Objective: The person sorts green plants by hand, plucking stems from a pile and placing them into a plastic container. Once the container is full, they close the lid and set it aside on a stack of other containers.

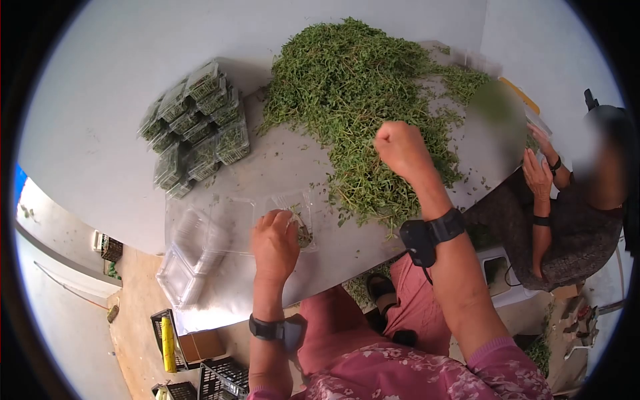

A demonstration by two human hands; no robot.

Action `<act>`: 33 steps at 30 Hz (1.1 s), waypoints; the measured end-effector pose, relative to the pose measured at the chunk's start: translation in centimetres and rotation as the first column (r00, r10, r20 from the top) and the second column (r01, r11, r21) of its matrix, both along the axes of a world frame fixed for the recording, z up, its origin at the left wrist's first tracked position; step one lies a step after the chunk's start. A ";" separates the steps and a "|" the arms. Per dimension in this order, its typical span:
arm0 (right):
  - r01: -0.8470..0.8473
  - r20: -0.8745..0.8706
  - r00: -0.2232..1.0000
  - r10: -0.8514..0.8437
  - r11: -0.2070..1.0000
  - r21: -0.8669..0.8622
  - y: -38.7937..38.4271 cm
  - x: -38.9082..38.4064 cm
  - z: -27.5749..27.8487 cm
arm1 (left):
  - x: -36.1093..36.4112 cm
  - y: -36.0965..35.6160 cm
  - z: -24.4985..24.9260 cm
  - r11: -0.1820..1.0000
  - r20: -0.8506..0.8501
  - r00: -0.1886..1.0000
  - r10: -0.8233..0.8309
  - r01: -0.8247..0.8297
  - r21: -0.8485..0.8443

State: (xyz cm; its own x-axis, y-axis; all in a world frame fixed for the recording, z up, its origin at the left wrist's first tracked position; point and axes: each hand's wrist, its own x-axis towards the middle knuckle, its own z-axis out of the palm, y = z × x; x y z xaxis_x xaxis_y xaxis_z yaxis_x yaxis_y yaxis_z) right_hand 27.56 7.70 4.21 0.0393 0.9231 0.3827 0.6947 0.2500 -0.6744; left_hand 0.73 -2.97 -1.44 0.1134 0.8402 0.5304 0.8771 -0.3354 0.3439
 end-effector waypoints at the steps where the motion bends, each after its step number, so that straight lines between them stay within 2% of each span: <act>1: 0.020 0.053 0.998 -0.018 0.999 -0.037 0.5 0.8 -0.3 | 0.1 0.1 -0.2 0.999 0.000 1.000 -0.016 0.016 -0.032; 3: 0.067 0.160 0.986 -0.049 0.992 -0.108 1.3 2.1 -1.0 | 0.1 0.2 -0.3 0.989 0.001 1.000 -0.026 0.026 -0.143; 7: 0.067 0.277 0.961 0.006 0.964 -0.257 1.6 3.2 -1.2 | -0.3 0.8 -1.1 0.952 -0.023 0.995 -0.100 0.089 -0.292; 9: 0.096 0.377 0.925 0.044 0.933 -0.346 1.7 3.2 -1.1 | -0.5 1.0 -1.3 0.948 -0.004 0.992 -0.127 0.120 -0.295; 12: 0.132 0.430 0.902 0.049 0.915 -0.382 2.4 2.9 -2.3 | -0.7 1.0 -0.9 0.938 0.017 0.988 -0.152 0.149 -0.314; 14: 0.049 0.339 0.939 0.057 0.954 -0.295 2.8 3.6 -3.5 | -0.7 0.8 -0.2 0.930 0.043 0.988 -0.151 0.156 -0.331; 16: -0.043 0.219 0.971 0.096 0.970 -0.238 2.2 3.3 -2.5 | -0.5 0.5 0.4 0.925 0.082 0.988 -0.132 0.153 -0.349; 20: -0.220 -0.119 0.973 0.197 0.947 -0.235 0.9 2.4 -0.2 | -0.1 -0.1 0.4 0.978 0.236 0.965 -0.117 0.153 -0.141; 22: -0.301 -0.283 0.931 0.232 0.925 -0.232 0.4 1.9 0.6 | 0.2 -0.1 1.0 0.987 0.296 0.948 -0.121 0.147 -0.070; 24: -0.383 -0.427 0.863 0.270 0.900 -0.207 -0.3 1.5 1.5 | 0.6 -0.4 1.8 0.982 0.387 0.917 -0.098 0.153 -0.114; 25: -0.406 -0.458 0.844 0.280 0.891 -0.202 -0.6 1.2 1.8 | 0.9 -0.4 2.0 0.978 0.430 0.899 -0.086 0.158 -0.135; 28: -0.469 -0.553 0.775 0.306 0.865 -0.179 -1.1 0.2 2.1 | 1.4 0.1 0.5 0.948 0.665 0.744 -0.064 0.253 -0.191; 31: -0.535 -0.637 0.693 0.337 0.833 -0.142 -1.3 -1.0 2.0 | 3.1 0.4 0.7 0.899 0.762 0.645 -0.053 0.363 -0.245; 33: -0.580 -0.671 0.644 0.366 0.807 -0.116 -1.7 -1.8 2.0 | 4.5 0.5 1.1 0.898 0.792 0.608 -0.059 0.379 -0.224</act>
State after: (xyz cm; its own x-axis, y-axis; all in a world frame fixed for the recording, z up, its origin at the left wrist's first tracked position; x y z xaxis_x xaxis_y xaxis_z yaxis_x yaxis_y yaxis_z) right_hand 25.75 6.04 6.20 -0.3187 0.9365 0.1464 -0.0338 0.1431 -0.9891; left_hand 5.26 -2.45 -0.29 0.0177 0.9791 0.2025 0.1658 -0.2026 0.9651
